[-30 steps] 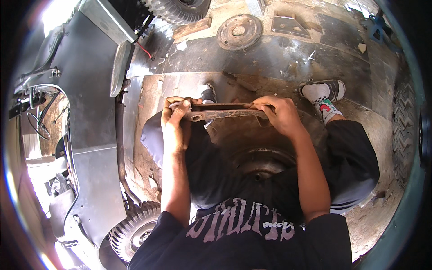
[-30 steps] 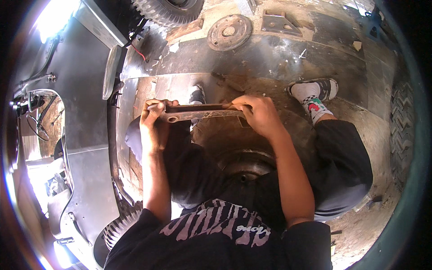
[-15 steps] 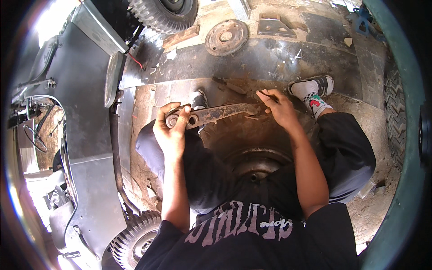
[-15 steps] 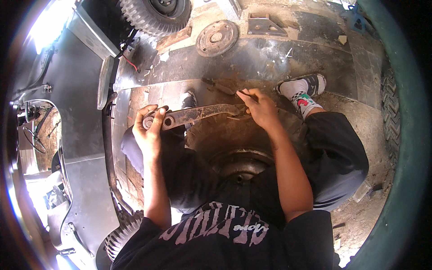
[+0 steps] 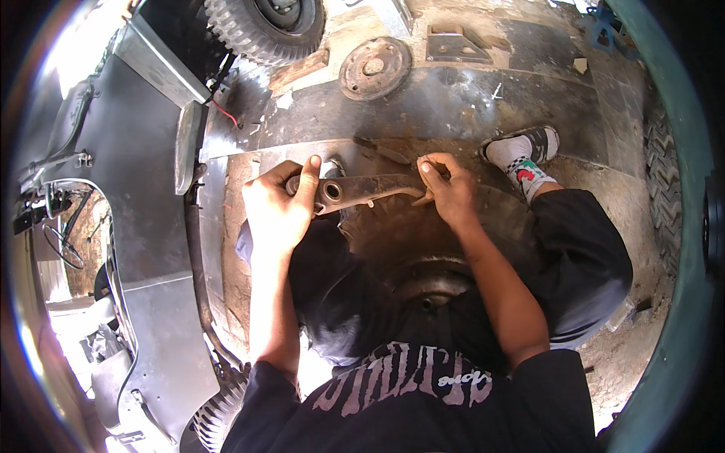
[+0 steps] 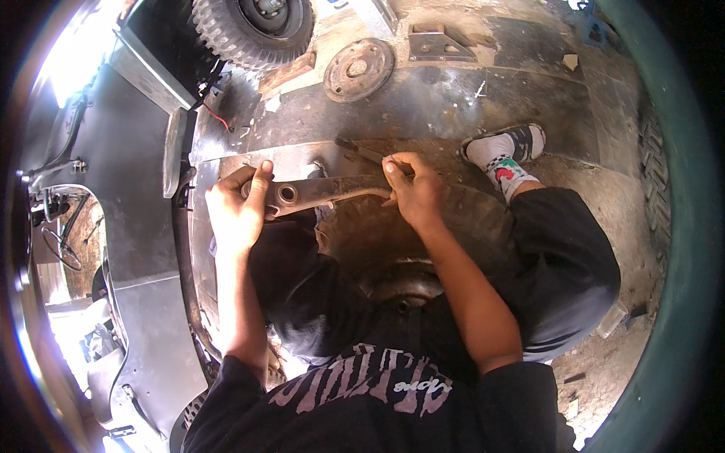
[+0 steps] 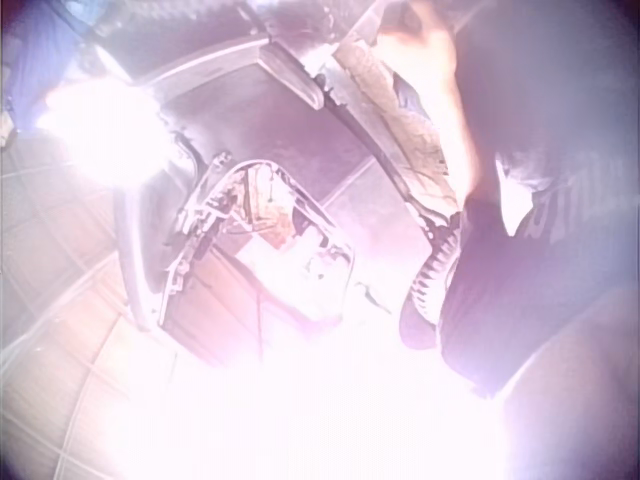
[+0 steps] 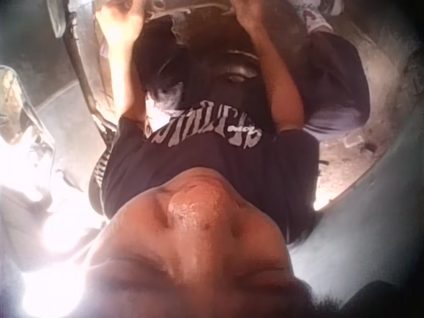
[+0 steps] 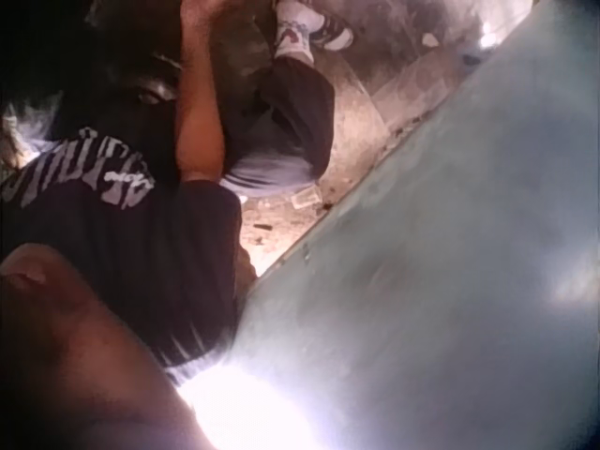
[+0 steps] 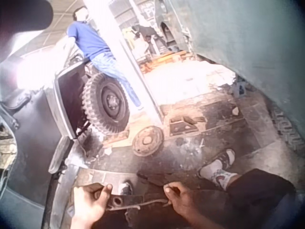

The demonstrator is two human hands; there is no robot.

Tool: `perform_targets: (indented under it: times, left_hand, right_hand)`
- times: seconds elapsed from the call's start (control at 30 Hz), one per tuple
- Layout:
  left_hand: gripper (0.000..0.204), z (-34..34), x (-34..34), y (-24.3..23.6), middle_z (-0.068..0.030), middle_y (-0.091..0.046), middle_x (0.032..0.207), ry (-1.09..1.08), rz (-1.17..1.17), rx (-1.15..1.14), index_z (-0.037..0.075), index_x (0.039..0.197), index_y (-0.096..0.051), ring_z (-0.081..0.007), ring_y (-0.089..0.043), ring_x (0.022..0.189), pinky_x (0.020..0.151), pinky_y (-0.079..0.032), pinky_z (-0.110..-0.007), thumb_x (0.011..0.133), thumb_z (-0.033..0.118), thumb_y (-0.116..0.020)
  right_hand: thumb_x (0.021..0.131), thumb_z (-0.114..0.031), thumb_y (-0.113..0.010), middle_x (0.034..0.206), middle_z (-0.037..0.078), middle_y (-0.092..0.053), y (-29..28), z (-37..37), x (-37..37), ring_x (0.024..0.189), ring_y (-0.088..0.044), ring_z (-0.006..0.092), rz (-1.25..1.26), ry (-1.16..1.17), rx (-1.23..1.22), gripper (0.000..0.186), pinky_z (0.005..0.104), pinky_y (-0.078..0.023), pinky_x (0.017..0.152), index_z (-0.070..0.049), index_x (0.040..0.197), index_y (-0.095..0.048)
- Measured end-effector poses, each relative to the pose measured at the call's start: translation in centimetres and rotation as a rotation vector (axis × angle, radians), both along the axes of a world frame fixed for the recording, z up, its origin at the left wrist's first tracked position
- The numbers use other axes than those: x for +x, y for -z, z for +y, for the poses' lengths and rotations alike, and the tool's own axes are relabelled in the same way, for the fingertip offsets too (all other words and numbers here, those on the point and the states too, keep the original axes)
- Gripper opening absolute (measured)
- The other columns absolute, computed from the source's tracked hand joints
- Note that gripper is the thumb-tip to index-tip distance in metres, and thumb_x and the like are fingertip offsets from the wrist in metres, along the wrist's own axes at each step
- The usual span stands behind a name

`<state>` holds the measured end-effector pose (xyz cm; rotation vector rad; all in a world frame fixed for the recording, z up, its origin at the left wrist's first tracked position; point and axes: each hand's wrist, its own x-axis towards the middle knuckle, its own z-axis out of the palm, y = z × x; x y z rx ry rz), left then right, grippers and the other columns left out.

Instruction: The person sits on the floor and uses a metal tool to pry and adjust the bead of a large tractor tire. They repeatedly reposition the tool and apply leverage to work the tire bead against the rim.

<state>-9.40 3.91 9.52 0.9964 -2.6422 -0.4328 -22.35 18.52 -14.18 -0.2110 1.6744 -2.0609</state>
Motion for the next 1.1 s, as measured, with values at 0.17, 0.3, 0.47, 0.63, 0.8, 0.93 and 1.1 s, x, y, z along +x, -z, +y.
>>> perform_targets:
  times: [0.17, 0.3, 0.47, 0.63, 0.8, 0.93, 1.1]
  left_hand:
    - [0.023, -1.8, 0.8, 2.1, -0.0087, -0.071, 0.074, 0.159, 0.333, 0.136, -0.001, 0.091, -0.072, -0.0137, -0.065, 0.07, 0.07, -0.051, -0.031, 0.103, 0.014, -0.06]
    - [0.022, -2.7, 0.9, 4.6, -0.013, -0.075, 0.089, 0.297, 0.631, 0.584, -0.003, 0.096, -0.069, -0.0197, -0.071, 0.085, 0.086, -0.056, -0.033, 0.097, 0.001, -0.048]
    - [0.017, -2.7, 1.4, 5.1, -0.0172, -0.069, 0.084, 0.284, 0.758, 0.692, -0.004, 0.092, -0.064, -0.0261, -0.07, 0.08, 0.092, -0.06, -0.046, 0.093, 0.002, -0.049]
    - [0.015, -2.8, 1.2, 4.8, -0.0161, -0.065, 0.08, 0.222, 0.804, 0.757, -0.004, 0.091, -0.062, -0.0271, -0.066, 0.077, 0.091, -0.06, -0.05, 0.091, 0.003, -0.049]
    - [0.015, -2.9, 2.0, 5.2, -0.0147, -0.062, 0.079, 0.151, 0.856, 0.844, -0.003, 0.09, -0.061, -0.0269, -0.064, 0.076, 0.091, -0.06, -0.049, 0.09, 0.006, -0.049]
    - [0.016, -3.3, 1.9, 5.2, -0.0145, -0.061, 0.078, 0.119, 0.853, 0.846, -0.003, 0.091, -0.061, -0.0278, -0.064, 0.076, 0.091, -0.06, -0.05, 0.089, 0.008, -0.049]
    - [0.016, -3.5, 2.1, 5.3, -0.0151, -0.06, 0.078, 0.139, 0.857, 0.86, -0.004, 0.091, -0.06, -0.0289, -0.064, 0.077, 0.089, -0.06, -0.051, 0.089, 0.008, -0.049]
  right_hand:
    - [0.103, -0.024, -0.076, 0.08, 0.003, -0.075, -2.6, -2.3, 2.9, 0.066, -0.066, 0.0084, -0.093, -0.049, -0.056, 0.022, 0.0264, -0.054, 0.062, -0.003, 0.108, -0.077]
    - [0.101, -0.02, -0.077, 0.089, 0.007, -0.077, -4.2, -4.6, 4.6, 0.078, -0.069, 0.0105, -0.123, -0.002, -0.319, 0.019, 0.0286, -0.056, 0.072, -0.001, 0.105, -0.077]
    - [0.096, -0.026, -0.08, 0.089, 0.014, -0.077, -8.1, -6.2, 6.4, 0.08, -0.074, 0.0281, 0.231, 0.025, -0.052, 0.021, 0.0412, -0.056, 0.076, -0.006, 0.096, -0.076]
    - [0.096, -0.026, -0.079, 0.084, 0.014, -0.073, -4.8, -5.3, 4.7, 0.078, -0.07, 0.033, 0.317, 0.153, 0.07, 0.021, 0.0448, -0.054, 0.074, -0.006, 0.092, -0.074]
    - [0.093, -0.016, -0.081, 0.086, 0.016, -0.072, -9.0, -6.5, 8.2, 0.078, -0.07, 0.0359, 0.401, 0.147, -0.068, 0.014, 0.045, -0.054, 0.072, -0.005, 0.09, -0.072]
    - [0.093, -0.018, -0.081, 0.085, 0.015, -0.072, -4.3, -5.6, 5.4, 0.08, -0.07, 0.0361, 0.308, 0.164, 0.16, 0.012, 0.046, -0.055, 0.075, -0.007, 0.093, -0.075]
    - [0.092, -0.023, -0.084, 0.085, 0.015, -0.071, -8.8, -7.4, 8.0, 0.081, -0.07, 0.037, 0.388, 0.114, -0.066, 0.017, 0.0448, -0.054, 0.075, -0.008, 0.093, -0.075]
